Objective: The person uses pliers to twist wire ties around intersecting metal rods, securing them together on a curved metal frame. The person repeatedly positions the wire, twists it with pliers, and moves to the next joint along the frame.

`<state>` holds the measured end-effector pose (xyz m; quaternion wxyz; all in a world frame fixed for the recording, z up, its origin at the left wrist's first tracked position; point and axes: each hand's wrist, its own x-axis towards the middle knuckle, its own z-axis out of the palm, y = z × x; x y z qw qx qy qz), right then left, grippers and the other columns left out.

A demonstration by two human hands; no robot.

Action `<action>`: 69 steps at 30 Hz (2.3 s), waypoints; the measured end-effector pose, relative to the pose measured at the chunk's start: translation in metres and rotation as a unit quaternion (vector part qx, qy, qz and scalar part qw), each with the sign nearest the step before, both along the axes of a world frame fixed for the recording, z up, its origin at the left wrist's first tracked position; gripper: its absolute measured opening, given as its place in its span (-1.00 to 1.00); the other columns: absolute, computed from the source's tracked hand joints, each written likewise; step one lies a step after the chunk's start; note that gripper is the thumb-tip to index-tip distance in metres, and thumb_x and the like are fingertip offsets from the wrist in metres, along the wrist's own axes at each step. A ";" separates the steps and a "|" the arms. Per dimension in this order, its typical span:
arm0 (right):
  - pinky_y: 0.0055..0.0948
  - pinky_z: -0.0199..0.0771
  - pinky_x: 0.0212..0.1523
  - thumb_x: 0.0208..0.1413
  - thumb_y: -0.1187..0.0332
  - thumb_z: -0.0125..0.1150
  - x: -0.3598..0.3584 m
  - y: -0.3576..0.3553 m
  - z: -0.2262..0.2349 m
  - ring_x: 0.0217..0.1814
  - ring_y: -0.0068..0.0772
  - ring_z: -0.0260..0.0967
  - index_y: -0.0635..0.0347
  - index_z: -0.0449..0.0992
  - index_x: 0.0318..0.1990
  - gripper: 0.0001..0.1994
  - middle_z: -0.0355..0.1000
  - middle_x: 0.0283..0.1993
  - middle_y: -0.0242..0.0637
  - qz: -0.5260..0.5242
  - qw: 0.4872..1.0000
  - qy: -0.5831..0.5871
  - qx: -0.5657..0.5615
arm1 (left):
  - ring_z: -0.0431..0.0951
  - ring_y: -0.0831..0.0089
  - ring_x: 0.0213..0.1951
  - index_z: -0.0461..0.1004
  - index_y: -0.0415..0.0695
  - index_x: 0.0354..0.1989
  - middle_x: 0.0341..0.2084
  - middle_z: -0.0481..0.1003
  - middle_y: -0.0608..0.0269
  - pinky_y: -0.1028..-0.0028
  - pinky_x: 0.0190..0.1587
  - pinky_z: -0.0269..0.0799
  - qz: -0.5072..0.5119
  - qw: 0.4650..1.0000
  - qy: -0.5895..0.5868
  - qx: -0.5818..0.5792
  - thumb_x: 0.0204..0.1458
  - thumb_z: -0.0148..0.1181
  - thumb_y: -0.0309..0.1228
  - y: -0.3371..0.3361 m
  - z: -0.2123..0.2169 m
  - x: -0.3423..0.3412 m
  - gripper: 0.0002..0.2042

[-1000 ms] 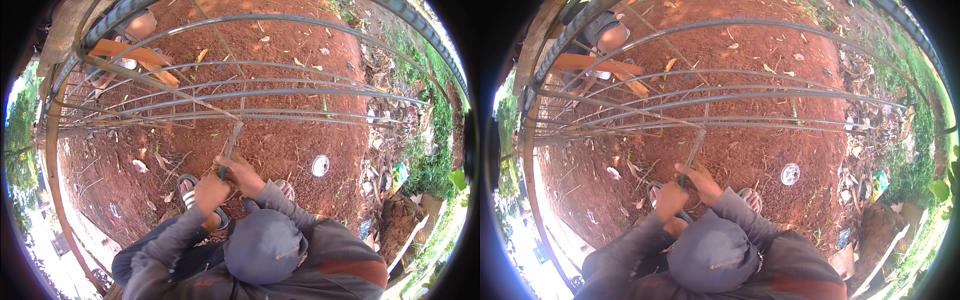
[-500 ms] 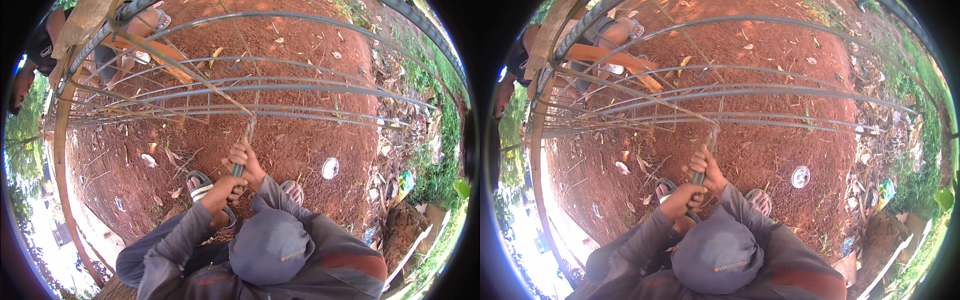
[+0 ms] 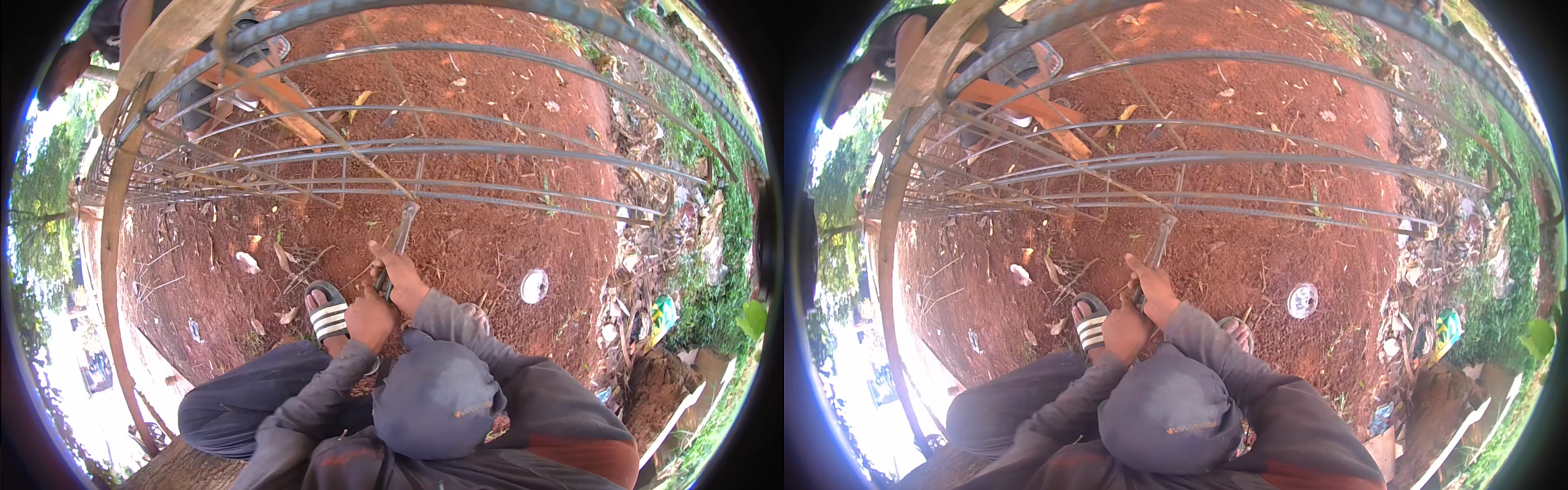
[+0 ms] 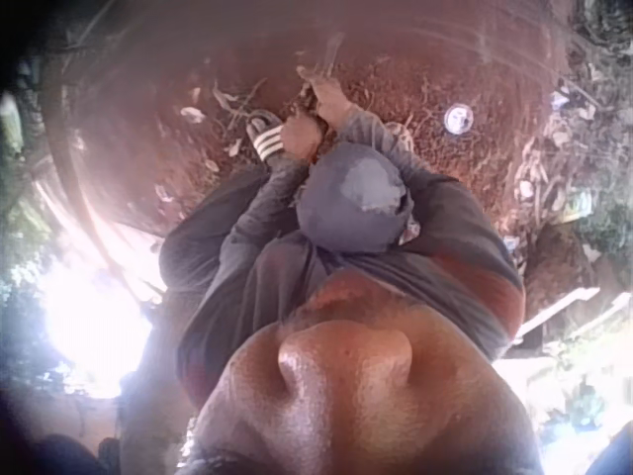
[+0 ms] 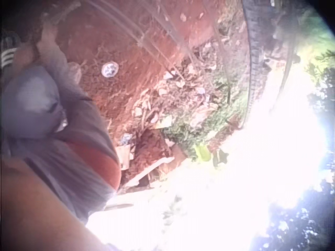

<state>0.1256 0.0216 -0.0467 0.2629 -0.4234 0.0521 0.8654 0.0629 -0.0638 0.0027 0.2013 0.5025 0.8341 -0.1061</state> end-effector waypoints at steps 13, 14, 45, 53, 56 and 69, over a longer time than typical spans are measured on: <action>-0.17 0.55 -0.09 0.28 -0.06 0.14 0.036 -0.013 -0.065 -0.48 -0.67 0.22 0.00 0.43 -0.21 -0.67 0.10 -0.54 -0.62 -0.030 0.892 0.449 0.050 | 0.67 0.26 -0.28 0.53 -0.22 -0.19 -0.28 0.60 0.07 0.31 -0.18 0.62 0.340 0.580 -0.716 -0.190 0.14 0.24 -0.11 -0.004 -0.019 -0.021 -0.64; -0.09 0.57 0.01 0.26 -0.07 0.16 0.043 -0.012 -0.062 -0.45 -0.63 0.24 0.01 0.47 -0.15 -0.65 0.11 -0.54 -0.60 0.004 0.926 0.370 0.074 | 0.67 0.25 -0.31 0.53 -0.23 -0.22 -0.34 0.60 0.07 0.30 -0.21 0.61 0.339 0.597 -0.708 -0.166 0.11 0.27 -0.07 -0.010 -0.028 -0.016 -0.61; 0.14 0.23 0.38 0.14 -0.34 0.03 0.050 0.018 -0.049 0.18 -0.07 0.40 0.17 0.27 0.30 -0.19 0.47 0.04 -0.18 0.170 0.900 0.344 0.205 | 0.54 0.35 -0.14 0.30 -0.24 0.24 -0.20 0.53 0.13 0.30 0.04 0.42 0.381 0.239 -0.893 0.003 0.13 0.25 -0.26 -0.011 -0.020 0.007 -0.46; 0.03 0.34 0.28 0.12 -0.08 0.33 0.072 0.023 -0.022 0.31 -0.03 0.32 0.29 -0.03 0.45 -0.06 0.28 0.32 0.03 0.238 0.944 -0.021 0.228 | 0.60 0.23 -0.38 0.38 -0.21 0.07 -0.40 0.58 0.15 0.13 -0.11 0.40 0.303 0.641 -0.703 0.048 0.12 0.16 -0.47 -0.019 -0.046 0.000 -0.67; -0.05 0.43 0.15 0.12 0.03 0.38 0.054 0.008 -0.013 0.25 -0.08 0.37 0.32 0.06 0.41 -0.14 0.31 0.31 -0.02 0.158 0.948 -0.105 0.254 | 0.60 0.17 -0.35 0.34 -0.18 0.15 -0.39 0.56 0.08 0.20 -0.12 0.34 0.041 0.973 -0.181 0.135 0.06 0.08 -0.55 -0.018 -0.039 0.000 -0.58; -0.34 0.49 -0.10 0.14 0.00 0.34 0.064 0.037 0.001 -0.12 -0.31 0.51 0.34 0.43 0.19 -0.37 0.54 -0.06 -0.14 0.218 0.670 -0.524 0.479 | 0.62 0.12 -0.22 0.43 -0.29 -0.05 -0.37 0.56 0.01 0.17 -0.13 0.39 0.203 0.910 -0.362 0.020 0.07 0.22 -0.07 -0.024 -0.064 0.005 -0.51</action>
